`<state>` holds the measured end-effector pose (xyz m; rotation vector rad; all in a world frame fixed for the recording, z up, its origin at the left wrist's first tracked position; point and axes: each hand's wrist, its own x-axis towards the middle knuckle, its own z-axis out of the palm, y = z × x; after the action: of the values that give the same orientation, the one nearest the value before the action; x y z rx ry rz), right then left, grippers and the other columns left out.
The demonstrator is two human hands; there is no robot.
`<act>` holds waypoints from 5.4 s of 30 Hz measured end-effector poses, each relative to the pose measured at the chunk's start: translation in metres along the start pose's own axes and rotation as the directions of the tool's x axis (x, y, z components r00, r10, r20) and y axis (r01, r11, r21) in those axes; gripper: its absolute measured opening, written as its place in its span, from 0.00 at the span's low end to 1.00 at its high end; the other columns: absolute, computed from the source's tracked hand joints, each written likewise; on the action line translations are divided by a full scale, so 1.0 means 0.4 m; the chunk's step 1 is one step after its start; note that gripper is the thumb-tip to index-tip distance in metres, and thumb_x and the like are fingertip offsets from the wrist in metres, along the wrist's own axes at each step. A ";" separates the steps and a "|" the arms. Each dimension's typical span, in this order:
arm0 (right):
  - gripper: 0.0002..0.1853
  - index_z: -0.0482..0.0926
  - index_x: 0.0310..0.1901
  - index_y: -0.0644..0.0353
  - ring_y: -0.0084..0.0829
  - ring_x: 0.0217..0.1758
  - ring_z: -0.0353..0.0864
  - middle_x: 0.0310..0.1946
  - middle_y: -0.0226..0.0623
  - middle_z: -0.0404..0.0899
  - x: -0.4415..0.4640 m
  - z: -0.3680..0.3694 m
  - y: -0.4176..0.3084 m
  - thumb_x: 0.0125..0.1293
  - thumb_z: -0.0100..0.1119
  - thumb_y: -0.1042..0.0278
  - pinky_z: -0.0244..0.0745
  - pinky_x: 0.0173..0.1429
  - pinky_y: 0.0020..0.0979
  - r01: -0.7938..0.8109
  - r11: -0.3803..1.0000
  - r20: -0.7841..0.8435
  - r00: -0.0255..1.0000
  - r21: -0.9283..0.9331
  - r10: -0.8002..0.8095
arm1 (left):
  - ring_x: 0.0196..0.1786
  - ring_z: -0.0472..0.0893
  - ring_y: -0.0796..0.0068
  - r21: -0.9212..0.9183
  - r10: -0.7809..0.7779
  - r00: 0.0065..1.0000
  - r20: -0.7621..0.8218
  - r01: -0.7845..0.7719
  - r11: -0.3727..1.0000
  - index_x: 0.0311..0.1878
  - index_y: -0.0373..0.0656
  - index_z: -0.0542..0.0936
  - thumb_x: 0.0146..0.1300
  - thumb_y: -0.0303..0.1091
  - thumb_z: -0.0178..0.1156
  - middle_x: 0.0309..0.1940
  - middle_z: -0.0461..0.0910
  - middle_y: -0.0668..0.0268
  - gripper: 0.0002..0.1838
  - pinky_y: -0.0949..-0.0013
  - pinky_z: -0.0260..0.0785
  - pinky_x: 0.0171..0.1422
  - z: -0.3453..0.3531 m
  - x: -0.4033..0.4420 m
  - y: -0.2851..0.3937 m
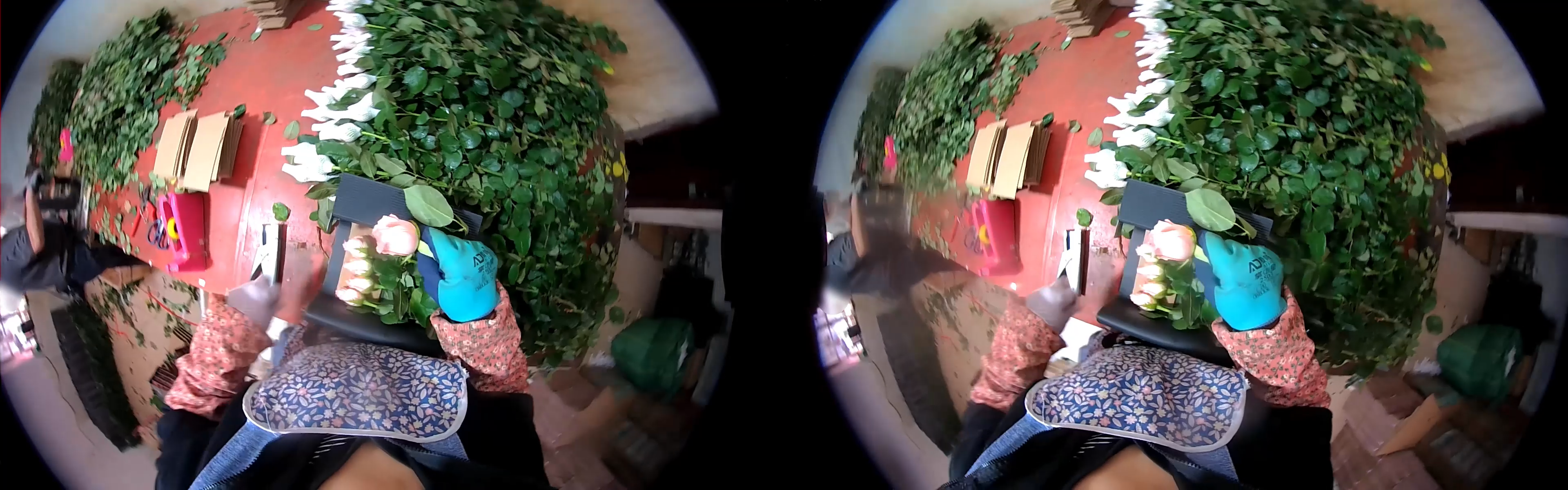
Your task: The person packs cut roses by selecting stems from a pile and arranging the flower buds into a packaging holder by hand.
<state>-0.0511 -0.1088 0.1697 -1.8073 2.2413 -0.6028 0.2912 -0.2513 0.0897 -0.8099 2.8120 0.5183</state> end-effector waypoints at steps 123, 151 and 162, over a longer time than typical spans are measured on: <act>0.09 0.84 0.37 0.53 0.42 0.35 0.81 0.36 0.38 0.83 -0.164 0.041 0.352 0.54 0.67 0.66 0.77 0.37 0.40 0.111 0.953 -0.054 0.990 -0.281 -0.131 | 0.41 0.82 0.63 -0.359 0.385 0.908 -0.167 -0.419 0.834 0.66 0.53 0.69 0.59 0.44 0.62 0.65 0.69 0.64 0.30 0.62 0.78 0.37 -0.034 0.219 0.166; 0.12 0.82 0.42 0.62 0.39 0.20 0.73 0.25 0.39 0.77 -0.126 -0.017 0.095 0.58 0.64 0.68 0.66 0.25 0.40 0.360 0.903 0.199 0.927 -0.233 -0.319 | 0.30 0.82 0.60 -0.729 0.087 0.945 0.316 0.183 0.659 0.56 0.51 0.76 0.65 0.41 0.58 0.37 0.82 0.57 0.18 0.59 0.74 0.30 -0.036 0.250 0.216; 0.18 0.77 0.53 0.59 0.43 0.31 0.79 0.37 0.48 0.79 -0.118 0.035 0.202 0.60 0.58 0.69 0.73 0.34 0.43 0.176 0.913 0.454 0.891 -0.368 0.011 | 0.32 0.83 0.65 -0.670 0.225 0.969 0.105 -0.098 0.736 0.62 0.50 0.75 0.61 0.36 0.57 0.59 0.74 0.68 0.23 0.64 0.77 0.35 0.018 0.255 0.192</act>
<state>-0.1064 -0.0520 0.1177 -1.9740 2.0656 0.2802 0.1644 -0.2369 0.0788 -0.5597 2.5203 1.5989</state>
